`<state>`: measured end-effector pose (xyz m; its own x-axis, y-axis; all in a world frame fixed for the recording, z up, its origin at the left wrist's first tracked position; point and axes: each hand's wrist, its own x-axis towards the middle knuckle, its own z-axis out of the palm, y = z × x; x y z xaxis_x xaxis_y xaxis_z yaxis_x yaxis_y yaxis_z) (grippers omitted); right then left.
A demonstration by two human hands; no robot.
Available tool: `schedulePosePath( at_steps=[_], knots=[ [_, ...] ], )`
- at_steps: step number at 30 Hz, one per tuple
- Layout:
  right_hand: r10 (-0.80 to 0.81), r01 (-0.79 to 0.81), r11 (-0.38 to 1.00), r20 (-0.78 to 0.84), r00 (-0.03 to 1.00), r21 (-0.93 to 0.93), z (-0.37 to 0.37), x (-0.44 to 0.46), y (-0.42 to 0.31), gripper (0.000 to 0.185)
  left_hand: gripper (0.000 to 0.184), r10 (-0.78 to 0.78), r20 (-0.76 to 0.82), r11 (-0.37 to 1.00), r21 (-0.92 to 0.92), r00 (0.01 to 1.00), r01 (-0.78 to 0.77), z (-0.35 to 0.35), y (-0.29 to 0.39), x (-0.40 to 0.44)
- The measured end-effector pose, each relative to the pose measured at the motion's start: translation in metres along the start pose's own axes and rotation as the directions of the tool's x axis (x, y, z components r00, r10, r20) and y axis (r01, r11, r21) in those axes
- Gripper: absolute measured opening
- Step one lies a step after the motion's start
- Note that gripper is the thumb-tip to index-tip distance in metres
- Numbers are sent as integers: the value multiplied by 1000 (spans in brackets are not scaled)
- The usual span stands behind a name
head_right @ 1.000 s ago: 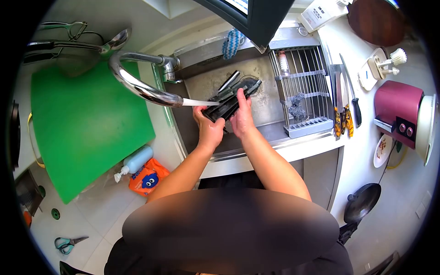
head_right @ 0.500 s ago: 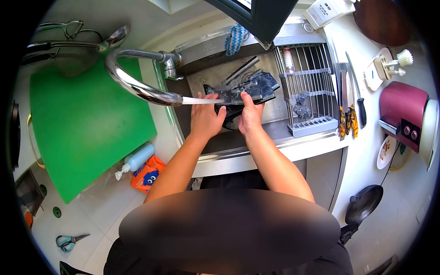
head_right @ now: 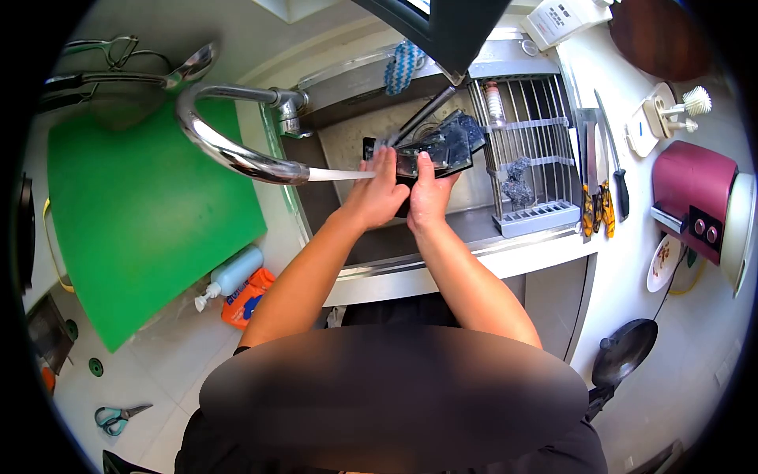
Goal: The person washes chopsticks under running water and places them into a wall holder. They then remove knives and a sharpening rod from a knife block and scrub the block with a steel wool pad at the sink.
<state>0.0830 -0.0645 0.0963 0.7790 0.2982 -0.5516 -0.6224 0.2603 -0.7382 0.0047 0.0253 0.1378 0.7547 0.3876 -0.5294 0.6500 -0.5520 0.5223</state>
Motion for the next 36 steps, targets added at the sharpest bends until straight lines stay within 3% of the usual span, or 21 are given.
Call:
schedulePosePath(
  at_steps=[2, 5, 6, 8, 10, 13, 18, 20, 24, 26, 27, 28, 29, 30, 32, 33, 36],
  knots=[
    [31, -35, 997, -50, 998, -71, 4, -3, 1, 68, 83, 42, 20, 997, -65, 999, -41, 1, -1, -5],
    [-18, 12, 991, -44, 999, -134, 3, -2, 3, 68, 81, 84, 3, 941, -328, 996, -78, 14, -7, -9],
    [-41, 35, 991, -39, 998, -132, 3, -3, 4, 67, 78, 95, -43, 882, -460, 995, -104, 22, -13, -8],
    [-5, 0, 996, -55, 998, -91, 14, -11, -9, 65, 70, 162, -93, 580, -796, 982, -171, 22, -9, -10],
    [-20, 15, 995, -50, 999, -101, 13, -5, -3, 63, 61, 117, -132, 557, -812, 984, -175, 29, 1, -6],
    [-16, -4, 987, -121, 993, -162, 13, 0, -2, 64, 67, 5, -97, 777, -627, 995, -64, 20, 9, 8],
    [-78, 41, 944, -101, 992, -326, 12, -17, -6, 71, 72, -81, -138, 809, -587, 987, -16, 58, -34, 78],
    [-54, 25, 952, -87, 995, -306, 13, -28, -6, 73, 71, -165, 12, 730, -671, 986, 130, 17, -14, 73],
    [-13, -19, 964, -122, 992, -264, 12, -32, -6, 69, 67, -164, -68, 587, -808, 984, 42, 35, -43, 93],
    [15, -46, 975, -144, 989, -217, 9, -31, -5, 68, 62, -121, -7, 793, -603, 993, 92, 25, -44, 83],
    [32, -61, 981, -155, 987, -184, 1, -23, 3, 73, 62, -124, -11, 795, -599, 992, 92, 31, -50, 81],
    [76, -97, 986, -155, 985, -134, 2, -22, -1, 70, 62, 76, -137, 913, -388, 988, -124, 41, -58, 77],
    [102, -113, 990, -131, 986, -83, -3, -19, 5, 67, 63, 294, -203, 936, -136, 934, -324, 51, -67, 73],
    [123, -127, 991, -105, 987, -33, -8, -13, 15, 64, 63, 295, -203, 937, -132, 934, -324, 45, -58, 64],
    [134, -137, 990, -107, 985, -20, -7, -14, 18, 60, 65, 120, -212, 961, -220, 970, -167, 27, -34, 39],
    [140, -142, 990, -105, 984, -9, -5, -14, 20, 57, 69, 164, -203, 975, -114, 965, -189, 27, -36, 33],
    [198, -196, 980, -127, 972, 30, 3, -15, 24, 52, 71, 169, -235, 980, -62, 957, -189, 34, -36, 15]
  ],
)
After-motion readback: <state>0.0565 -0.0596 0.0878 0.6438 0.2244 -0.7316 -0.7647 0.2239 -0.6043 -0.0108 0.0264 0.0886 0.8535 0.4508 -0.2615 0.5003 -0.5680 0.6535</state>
